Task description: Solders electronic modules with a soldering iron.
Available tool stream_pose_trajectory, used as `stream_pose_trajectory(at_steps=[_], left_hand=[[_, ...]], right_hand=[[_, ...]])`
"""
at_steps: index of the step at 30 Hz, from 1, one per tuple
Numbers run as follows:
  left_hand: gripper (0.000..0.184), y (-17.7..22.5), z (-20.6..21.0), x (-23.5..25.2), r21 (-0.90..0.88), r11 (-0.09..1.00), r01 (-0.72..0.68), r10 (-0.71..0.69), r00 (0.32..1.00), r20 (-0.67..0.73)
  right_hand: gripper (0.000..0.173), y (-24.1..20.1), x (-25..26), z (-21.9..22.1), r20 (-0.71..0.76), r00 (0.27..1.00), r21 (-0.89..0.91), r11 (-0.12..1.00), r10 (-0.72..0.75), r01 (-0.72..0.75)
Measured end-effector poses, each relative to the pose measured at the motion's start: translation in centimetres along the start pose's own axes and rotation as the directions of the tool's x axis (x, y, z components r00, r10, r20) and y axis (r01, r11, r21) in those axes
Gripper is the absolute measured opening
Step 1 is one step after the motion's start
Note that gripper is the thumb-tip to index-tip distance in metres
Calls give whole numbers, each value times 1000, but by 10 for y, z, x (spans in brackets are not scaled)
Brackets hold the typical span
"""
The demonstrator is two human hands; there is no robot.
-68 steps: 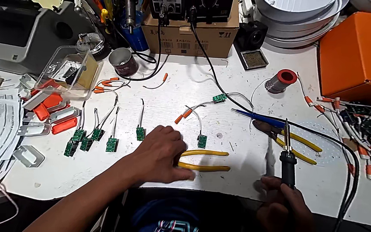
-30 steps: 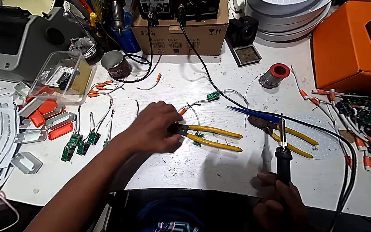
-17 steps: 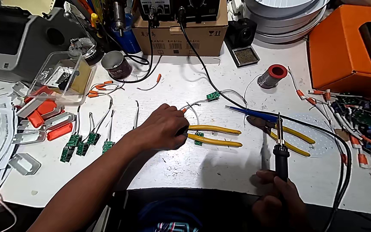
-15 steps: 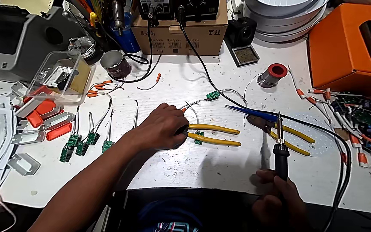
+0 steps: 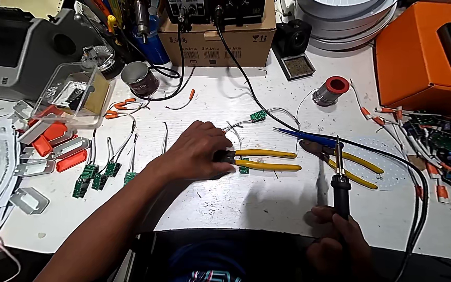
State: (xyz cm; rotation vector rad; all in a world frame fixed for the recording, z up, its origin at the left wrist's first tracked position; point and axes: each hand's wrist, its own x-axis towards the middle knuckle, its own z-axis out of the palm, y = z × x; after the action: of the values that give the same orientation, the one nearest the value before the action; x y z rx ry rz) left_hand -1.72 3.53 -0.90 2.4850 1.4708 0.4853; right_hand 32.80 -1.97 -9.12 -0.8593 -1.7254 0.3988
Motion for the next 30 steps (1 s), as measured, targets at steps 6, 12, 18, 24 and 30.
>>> stream_pose_trajectory(at_steps=[6, 12, 18, 24, 30], left_hand=[[30, -17, -33, 7, 3, 924, 382, -380, 921, -82], [35, -11, -18, 47, 123, 871, 475, -491, 848, 199], [17, -23, -22, 47, 182, 824, 536, -566, 778, 272], [19, -44, -34, 24, 24, 767, 641, -615, 725, 310], [13, -40, -34, 13, 134, 833, 537, -552, 785, 283]], right_hand=[[39, 0, 1, -1, 13, 1000, -3, 1000, -5, 5], [38, 2, 0, 0, 2, 1000, 11, 1000, -5, 5], [39, 1, 0, 2, -15, 1000, 7, 1000, -9, 9], [39, 2, 0, 1, 6, 1000, -4, 1000, -18, 18], [39, 1, 0, 0, 10, 1000, -5, 1000, -14, 14]])
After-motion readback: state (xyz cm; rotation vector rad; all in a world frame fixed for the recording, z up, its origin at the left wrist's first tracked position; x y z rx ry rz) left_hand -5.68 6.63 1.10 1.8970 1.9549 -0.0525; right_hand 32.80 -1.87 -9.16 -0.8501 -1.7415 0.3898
